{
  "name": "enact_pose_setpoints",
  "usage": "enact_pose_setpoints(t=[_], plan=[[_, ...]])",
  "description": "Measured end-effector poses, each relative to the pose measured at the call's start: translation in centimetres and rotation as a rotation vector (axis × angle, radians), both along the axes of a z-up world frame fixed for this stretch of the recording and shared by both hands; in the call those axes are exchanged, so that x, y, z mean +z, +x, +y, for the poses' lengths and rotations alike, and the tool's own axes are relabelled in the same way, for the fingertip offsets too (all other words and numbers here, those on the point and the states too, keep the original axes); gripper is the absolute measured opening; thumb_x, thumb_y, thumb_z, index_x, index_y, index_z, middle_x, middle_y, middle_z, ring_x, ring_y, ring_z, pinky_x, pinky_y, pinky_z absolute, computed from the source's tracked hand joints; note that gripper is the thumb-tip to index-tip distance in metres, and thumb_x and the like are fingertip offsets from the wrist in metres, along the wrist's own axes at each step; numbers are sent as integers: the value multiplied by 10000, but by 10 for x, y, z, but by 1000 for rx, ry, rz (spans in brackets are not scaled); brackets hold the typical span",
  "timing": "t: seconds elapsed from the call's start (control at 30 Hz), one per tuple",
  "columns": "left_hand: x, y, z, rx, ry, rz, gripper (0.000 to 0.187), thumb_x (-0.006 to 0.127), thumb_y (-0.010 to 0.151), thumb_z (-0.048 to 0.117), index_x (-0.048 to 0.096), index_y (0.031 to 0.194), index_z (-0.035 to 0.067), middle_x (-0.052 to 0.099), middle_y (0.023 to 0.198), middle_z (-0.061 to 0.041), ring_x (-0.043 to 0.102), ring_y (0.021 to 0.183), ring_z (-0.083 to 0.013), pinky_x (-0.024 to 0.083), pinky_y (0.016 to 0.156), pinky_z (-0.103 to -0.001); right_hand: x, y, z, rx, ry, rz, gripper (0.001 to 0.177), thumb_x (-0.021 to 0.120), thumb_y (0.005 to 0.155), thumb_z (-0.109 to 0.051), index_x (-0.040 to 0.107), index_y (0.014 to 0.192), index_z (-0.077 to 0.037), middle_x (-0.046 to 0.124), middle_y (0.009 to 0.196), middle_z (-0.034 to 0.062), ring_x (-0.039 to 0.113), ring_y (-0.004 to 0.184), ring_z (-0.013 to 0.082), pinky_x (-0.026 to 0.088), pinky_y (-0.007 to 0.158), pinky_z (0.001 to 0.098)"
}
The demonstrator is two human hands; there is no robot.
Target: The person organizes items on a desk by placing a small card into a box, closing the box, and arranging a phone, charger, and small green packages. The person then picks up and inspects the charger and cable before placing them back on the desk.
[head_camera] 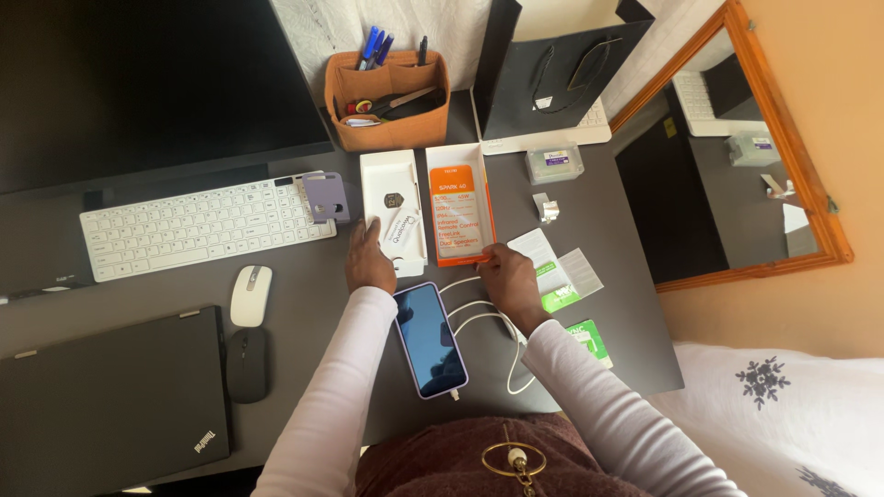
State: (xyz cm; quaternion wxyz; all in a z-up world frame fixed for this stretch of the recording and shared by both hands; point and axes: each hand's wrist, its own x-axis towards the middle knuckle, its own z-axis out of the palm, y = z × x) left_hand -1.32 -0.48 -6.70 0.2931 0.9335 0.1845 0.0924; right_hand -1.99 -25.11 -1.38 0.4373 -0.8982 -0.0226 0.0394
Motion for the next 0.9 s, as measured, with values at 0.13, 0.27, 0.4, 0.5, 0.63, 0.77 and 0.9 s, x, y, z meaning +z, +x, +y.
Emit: enact_pose_setpoints(t=[0.13, 0.27, 0.4, 0.5, 0.63, 0.77, 0.9], plan=[[4, -6, -4, -8, -13, 27, 623, 508, 842, -136, 598, 1402, 123, 505, 1517, -152, 481, 1403, -313, 432, 1136, -385, 8, 0, -3, -58, 25, 18, 290, 772, 851, -131, 716, 1091, 22, 786, 904, 159, 777, 786, 233, 600, 726, 321], [13, -13, -8, -21, -27, 45, 674, 517, 812, -158, 578, 1419, 127, 488, 1526, -148, 466, 1408, -317, 422, 1134, -393, 18, -2, -5, -97, 29, 20, 292, 789, 853, -149, 726, 1085, 16, 791, 902, 138, 777, 776, 209, 603, 726, 306], [26, -18, -12, -25, -52, 75, 698, 536, 781, -149, 562, 1420, 130, 472, 1519, -156, 450, 1399, -328, 416, 1123, -402, 29, -9, -5, -135, 59, -12, 301, 786, 862, -150, 722, 1101, 21, 791, 905, 133, 773, 753, 188, 606, 700, 294], [35, -20, -18, 11, -98, 37, 636, 518, 867, -109, 527, 1455, 132, 445, 1520, -193, 448, 1372, -360, 431, 1075, -422, 39, -19, -5, -187, 89, 26, 295, 804, 868, -170, 733, 1082, 20, 798, 882, 125, 760, 709, 164, 599, 661, 296], [42, -17, -28, -25, -156, -220, 495, 603, 955, 18, 534, 1439, 92, 522, 1492, -184, 499, 1371, -363, 452, 1102, -424, 50, -29, -3, -234, 219, 23, 306, 826, 847, -160, 736, 1079, 19, 795, 862, 110, 739, 700, 134, 600, 613, 286], [58, -3, -40, -32, -909, -247, 581, 702, 964, 241, 469, 1474, 91, 627, 1394, -162, 597, 1339, -315, 481, 1128, -404, 59, -33, -2, -179, 286, -73, 322, 853, 820, -117, 729, 1073, 38, 792, 875, 110, 738, 769, 125, 605, 693, 266], [88, -15, -38, -94, -1461, -80, 766, 707, 888, 480, 499, 1504, 76, 593, 1403, -119, 548, 1328, -270, 452, 1066, -436, 66, -36, 4, -30, 479, -34, 272, 801, 857, -72, 710, 1092, 33, 801, 934, 104, 767, 877, 113, 619, 803, 255]])
